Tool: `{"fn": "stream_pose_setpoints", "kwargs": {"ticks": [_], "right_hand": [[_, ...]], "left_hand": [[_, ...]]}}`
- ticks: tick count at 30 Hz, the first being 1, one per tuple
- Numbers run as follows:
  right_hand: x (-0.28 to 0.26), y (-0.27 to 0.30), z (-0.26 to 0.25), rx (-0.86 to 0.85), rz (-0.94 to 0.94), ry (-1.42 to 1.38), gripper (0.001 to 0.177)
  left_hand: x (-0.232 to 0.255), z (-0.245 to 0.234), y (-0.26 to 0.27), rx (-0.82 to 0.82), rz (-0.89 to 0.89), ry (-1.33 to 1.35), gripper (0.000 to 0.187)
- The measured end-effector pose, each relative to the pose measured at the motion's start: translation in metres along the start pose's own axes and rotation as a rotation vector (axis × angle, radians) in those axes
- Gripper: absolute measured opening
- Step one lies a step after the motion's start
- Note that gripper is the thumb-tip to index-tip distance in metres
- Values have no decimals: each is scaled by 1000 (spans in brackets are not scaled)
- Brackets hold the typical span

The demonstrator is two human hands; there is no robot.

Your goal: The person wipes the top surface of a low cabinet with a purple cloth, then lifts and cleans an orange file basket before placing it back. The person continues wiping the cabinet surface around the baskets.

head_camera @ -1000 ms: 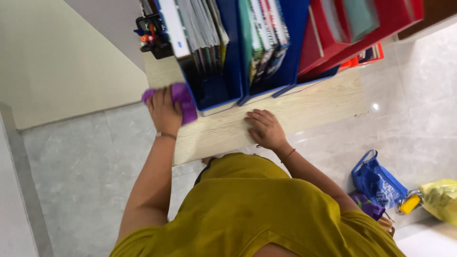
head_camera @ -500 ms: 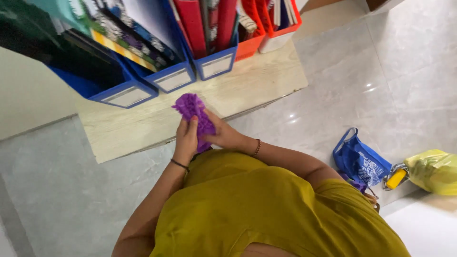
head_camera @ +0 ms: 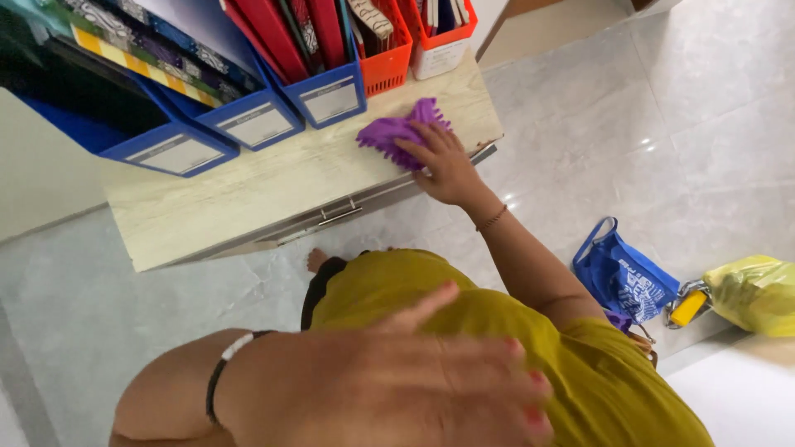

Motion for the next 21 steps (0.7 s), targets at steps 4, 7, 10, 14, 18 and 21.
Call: {"fn": "stream_pose_setpoints", "kwargs": {"ticks": [4, 7, 10, 14, 18, 21], "right_hand": [[-7, 4, 76, 53, -4, 196, 77], [5, -3, 83, 120, 180, 317, 70], [24, -12, 80, 36, 336, 372, 53], [42, -17, 83, 155, 464, 492, 41], [-11, -35, 125, 87, 274, 388, 40], [-38, -33, 138, 149, 175, 352, 33]], "left_hand": [[11, -5, 34, 8, -10, -4, 52], [8, -8, 41, -9, -5, 68, 58], [4, -17, 52, -16, -7, 150, 65], [-5, -39, 73, -36, -3, 256, 76], [-23, -61, 85, -58, -12, 367, 87], [-41, -63, 72, -50, -11, 445, 95]]}}
Point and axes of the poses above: each hand's wrist, its own y-axis away from the middle knuckle, its own z-axis out of the palm, x = y × z, the point moved 3 cm from there along -y, towards the middle knuckle, and after that the axes turned 9 degrees about x, right-handed, at the moved point
